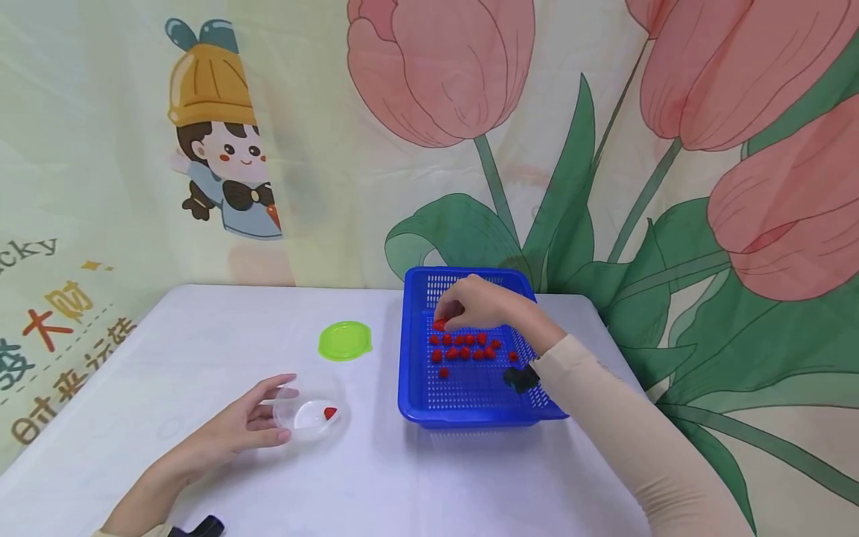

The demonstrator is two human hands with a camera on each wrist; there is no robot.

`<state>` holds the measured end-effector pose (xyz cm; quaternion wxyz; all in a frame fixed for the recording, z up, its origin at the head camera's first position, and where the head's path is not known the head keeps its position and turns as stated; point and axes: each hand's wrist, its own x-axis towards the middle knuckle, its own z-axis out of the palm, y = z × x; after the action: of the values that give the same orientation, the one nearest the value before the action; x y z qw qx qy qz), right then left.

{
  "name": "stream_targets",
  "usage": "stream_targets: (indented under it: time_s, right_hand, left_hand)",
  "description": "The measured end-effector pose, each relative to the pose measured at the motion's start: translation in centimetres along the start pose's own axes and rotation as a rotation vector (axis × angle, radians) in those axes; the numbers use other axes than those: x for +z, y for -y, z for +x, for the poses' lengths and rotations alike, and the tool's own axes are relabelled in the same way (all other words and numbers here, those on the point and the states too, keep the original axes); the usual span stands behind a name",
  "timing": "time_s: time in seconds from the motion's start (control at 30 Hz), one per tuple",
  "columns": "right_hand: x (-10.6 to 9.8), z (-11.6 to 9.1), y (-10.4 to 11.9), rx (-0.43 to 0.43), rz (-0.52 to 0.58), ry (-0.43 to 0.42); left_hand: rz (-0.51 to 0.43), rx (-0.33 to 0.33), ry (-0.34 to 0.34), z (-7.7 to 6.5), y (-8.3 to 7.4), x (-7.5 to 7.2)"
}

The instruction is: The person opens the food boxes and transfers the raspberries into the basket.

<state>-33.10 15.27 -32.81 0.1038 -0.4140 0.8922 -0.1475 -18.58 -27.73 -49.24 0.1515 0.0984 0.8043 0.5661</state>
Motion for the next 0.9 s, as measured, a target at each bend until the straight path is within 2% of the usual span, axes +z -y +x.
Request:
stream_targets:
  time_s: [0.17, 0.4, 0.53, 0.73, 0.9]
  right_hand:
    - [0.6, -0.7, -1.8, 0.045, -0.005, 0.029]
    - [1.5, -0.6, -3.3, 0.059, 0.006, 0.05]
    - [2.3, -0.2, -3.9, 0.075, 0.019, 0.074]
    - [3.5, 0.0, -4.5, 0.108, 0.045, 0.128]
    - [4.2, 0.1, -4.8, 0.112, 0.036, 0.145]
  left_hand:
    - [0.004, -0.008, 0.0, 0.2, 0.1, 0.1]
    - [-0.011, -0.017, -0.004, 0.1, 0.0, 0.1]
    - [-0.007, 0.006, -0.003, 0.0, -0.1, 0.1]
    - [-0.006, -0.016, -0.01, -0.2, -0.1, 0.2]
    - [-0.006, -0.005, -0.007, -0.1, -0.2, 0.2]
